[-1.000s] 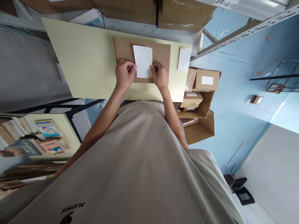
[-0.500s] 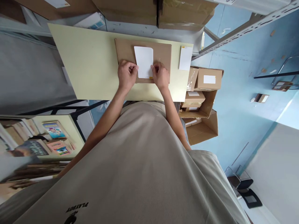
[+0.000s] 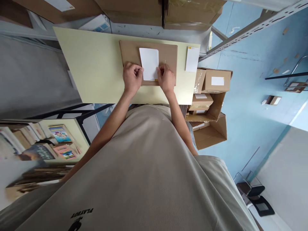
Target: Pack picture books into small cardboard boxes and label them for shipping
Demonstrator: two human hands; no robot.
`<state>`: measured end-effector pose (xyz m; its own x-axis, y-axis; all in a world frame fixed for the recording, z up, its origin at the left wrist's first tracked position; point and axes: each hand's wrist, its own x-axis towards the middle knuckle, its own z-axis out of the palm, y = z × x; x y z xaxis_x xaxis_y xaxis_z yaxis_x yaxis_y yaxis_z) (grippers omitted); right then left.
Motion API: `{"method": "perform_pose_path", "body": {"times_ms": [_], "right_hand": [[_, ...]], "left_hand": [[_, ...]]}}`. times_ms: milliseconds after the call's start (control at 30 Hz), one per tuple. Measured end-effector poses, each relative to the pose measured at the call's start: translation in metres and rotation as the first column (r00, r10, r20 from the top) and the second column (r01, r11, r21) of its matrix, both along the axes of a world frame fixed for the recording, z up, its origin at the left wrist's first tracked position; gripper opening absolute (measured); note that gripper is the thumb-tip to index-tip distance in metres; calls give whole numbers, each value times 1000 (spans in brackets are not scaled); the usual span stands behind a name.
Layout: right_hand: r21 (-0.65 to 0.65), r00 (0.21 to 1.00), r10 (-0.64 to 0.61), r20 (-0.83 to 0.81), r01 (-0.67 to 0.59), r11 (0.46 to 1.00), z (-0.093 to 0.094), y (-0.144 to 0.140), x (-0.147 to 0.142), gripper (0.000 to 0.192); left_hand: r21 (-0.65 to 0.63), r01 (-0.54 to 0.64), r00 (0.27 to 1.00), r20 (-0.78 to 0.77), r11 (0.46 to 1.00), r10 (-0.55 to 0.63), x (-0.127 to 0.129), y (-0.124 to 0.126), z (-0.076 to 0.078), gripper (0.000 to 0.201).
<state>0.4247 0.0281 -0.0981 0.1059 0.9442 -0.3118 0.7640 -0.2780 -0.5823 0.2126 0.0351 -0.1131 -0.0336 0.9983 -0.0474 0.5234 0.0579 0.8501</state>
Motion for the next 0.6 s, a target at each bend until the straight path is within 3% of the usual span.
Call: {"method": "perform_pose_path", "body": {"times_ms": [367,600], "right_hand": [[-64,999,-5,-54,2,998,15,-2,-2,58],[-83,1000,-13,-1,13,996,26,-2,-7,33]], "left_hand": [[-6,-4,1000,0,1000,4,3,-3,7,31],[-28,-14,1000,-23,999,14,0,-4,-11,28]]}}
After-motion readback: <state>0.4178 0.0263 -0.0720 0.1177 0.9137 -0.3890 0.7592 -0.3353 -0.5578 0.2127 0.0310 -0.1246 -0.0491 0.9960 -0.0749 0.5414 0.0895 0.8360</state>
